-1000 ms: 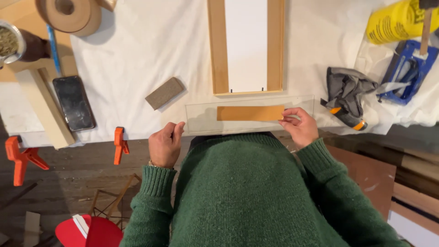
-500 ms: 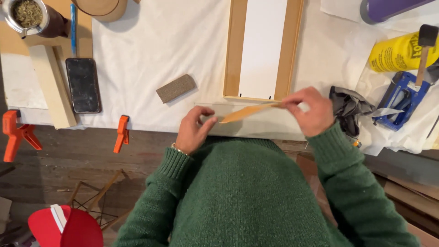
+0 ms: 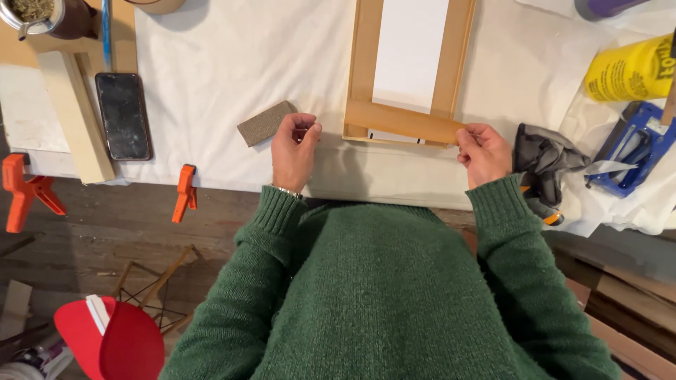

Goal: Applying adhesive tape and cleaning glass to frame a piece of artwork.

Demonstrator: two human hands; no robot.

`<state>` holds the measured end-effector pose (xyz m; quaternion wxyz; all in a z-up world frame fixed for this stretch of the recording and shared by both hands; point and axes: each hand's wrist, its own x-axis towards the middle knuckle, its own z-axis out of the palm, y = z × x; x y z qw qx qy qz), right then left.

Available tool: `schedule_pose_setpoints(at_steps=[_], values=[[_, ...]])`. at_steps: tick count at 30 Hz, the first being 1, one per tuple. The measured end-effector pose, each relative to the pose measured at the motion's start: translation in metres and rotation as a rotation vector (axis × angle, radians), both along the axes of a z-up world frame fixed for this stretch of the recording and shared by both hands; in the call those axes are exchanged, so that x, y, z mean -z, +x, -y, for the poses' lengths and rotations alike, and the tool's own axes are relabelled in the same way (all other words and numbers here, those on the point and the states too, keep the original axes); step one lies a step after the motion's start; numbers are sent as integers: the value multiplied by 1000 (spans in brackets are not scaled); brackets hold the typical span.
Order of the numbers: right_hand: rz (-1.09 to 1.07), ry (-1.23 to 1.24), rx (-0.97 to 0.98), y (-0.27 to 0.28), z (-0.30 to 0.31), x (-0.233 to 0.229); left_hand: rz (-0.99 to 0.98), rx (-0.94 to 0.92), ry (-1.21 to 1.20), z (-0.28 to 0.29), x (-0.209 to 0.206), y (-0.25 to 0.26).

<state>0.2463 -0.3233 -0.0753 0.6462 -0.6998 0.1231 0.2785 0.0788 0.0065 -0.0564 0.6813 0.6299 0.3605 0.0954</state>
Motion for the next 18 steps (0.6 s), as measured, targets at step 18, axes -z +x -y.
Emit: schedule_pose_setpoints(at_steps=[18], values=[[93, -33, -121, 2, 15, 32, 76, 400, 493, 4, -5, 27]])
